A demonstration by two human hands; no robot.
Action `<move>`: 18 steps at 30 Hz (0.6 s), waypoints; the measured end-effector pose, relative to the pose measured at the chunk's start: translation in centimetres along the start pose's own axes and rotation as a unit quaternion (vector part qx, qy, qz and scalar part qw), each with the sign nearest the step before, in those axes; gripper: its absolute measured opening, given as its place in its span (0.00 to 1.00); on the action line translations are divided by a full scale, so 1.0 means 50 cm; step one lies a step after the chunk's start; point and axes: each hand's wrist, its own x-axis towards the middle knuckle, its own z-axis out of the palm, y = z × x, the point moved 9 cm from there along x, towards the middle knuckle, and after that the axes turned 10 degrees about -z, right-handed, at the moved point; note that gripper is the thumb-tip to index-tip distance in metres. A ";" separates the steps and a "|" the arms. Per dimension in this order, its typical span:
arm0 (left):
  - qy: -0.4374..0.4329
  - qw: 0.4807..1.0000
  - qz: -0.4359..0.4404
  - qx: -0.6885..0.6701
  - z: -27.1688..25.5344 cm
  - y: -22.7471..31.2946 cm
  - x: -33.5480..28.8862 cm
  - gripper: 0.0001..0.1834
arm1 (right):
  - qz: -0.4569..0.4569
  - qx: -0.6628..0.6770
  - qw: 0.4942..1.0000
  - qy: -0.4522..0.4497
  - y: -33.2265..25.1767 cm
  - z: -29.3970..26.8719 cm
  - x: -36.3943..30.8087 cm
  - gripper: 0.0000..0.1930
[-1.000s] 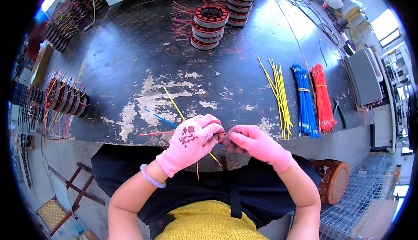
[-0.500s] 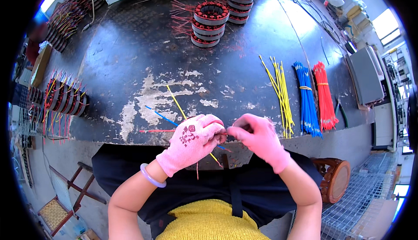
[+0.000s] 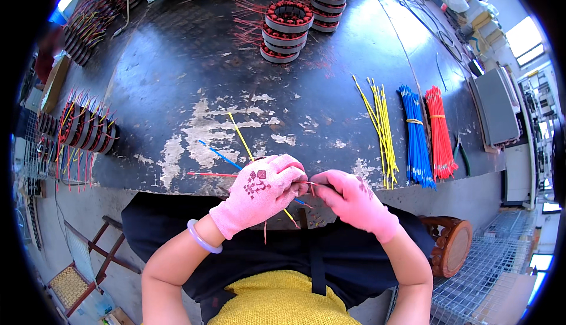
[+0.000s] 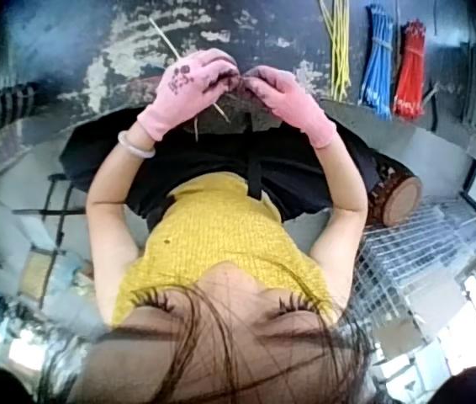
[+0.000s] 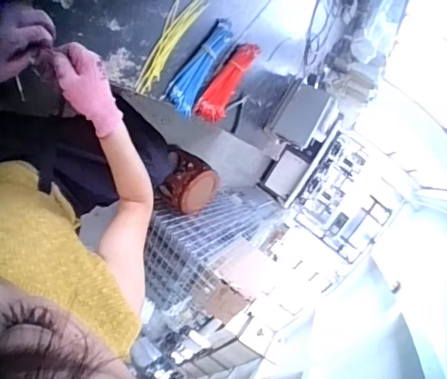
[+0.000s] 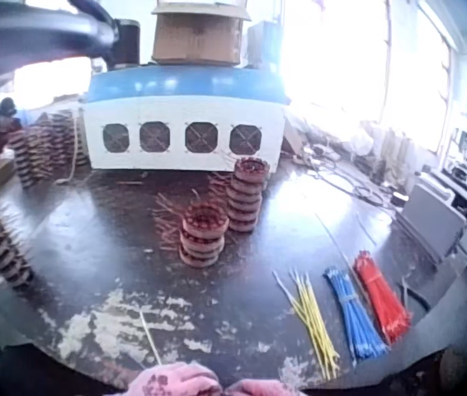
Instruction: The person secures bundles of wires on several motor stators using zip ties and then trims the excess length with a pair of snips.
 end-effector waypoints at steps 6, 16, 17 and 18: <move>-0.011 1.000 0.019 0.020 0.005 0.003 0.002 0.09 | -0.031 -0.046 0.997 0.044 0.009 -0.003 0.023 0.10; 0.005 1.000 0.017 -0.005 0.001 0.003 0.001 0.09 | -0.243 -0.359 0.871 0.231 -0.093 -0.028 -0.045 0.15; 0.006 1.000 0.017 -0.005 0.000 0.004 0.002 0.09 | -0.260 -0.392 0.855 0.219 -0.090 -0.013 -0.040 0.14; 0.009 1.000 0.018 -0.002 -0.003 0.004 0.004 0.09 | -0.279 -0.424 0.836 0.208 -0.093 -0.002 -0.034 0.14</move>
